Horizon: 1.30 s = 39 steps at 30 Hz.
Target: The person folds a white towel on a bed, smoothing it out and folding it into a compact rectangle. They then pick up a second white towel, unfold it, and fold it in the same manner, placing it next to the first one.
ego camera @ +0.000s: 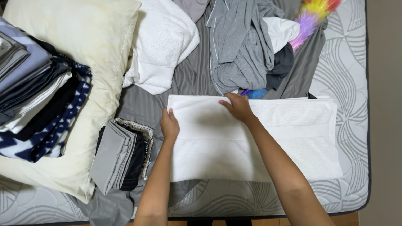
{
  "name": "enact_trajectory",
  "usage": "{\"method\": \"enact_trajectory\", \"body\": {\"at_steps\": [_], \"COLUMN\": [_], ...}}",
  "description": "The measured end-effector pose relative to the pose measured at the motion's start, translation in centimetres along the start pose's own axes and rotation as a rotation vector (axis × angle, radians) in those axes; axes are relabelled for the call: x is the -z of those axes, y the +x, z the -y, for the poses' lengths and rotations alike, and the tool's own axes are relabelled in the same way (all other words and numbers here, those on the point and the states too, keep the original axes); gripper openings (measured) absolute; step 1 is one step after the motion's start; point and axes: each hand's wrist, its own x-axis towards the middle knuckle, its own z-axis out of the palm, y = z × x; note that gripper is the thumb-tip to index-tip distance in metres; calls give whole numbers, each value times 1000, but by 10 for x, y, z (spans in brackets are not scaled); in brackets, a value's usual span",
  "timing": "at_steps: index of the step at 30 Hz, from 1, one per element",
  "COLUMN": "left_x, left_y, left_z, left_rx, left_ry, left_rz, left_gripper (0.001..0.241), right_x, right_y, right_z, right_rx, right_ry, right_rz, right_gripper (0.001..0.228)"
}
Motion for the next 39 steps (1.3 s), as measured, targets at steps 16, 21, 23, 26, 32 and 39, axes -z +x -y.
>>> {"method": "enact_trajectory", "body": {"at_steps": [16,21,23,26,32,39], "left_x": [-66,-124,-127,-138,-149,-146], "left_y": [-108,-152,-150,-149,-146,-144], "left_z": [-105,-147,-153,-146,-128,-126], "left_rx": [-652,-672,-582,-518,-455,-458], "left_ry": [414,565,635,729,838,783], "left_rz": [88,216,292,317,315,290], "left_gripper": [55,80,87,101,124,130], "right_x": [94,105,107,120,150,162], "right_y": [-196,-254,-259,-253,-223,-242], "right_z": [-209,-322,-341,-349,-343,-322], "right_rx": [-406,-743,-747,-778,-925,-578], "right_ry": [-457,-125,-63,85,661,201], "right_rz": [-530,-558,-564,-565,-458,-563], "right_gripper": [51,59,57,56,47,39]}}
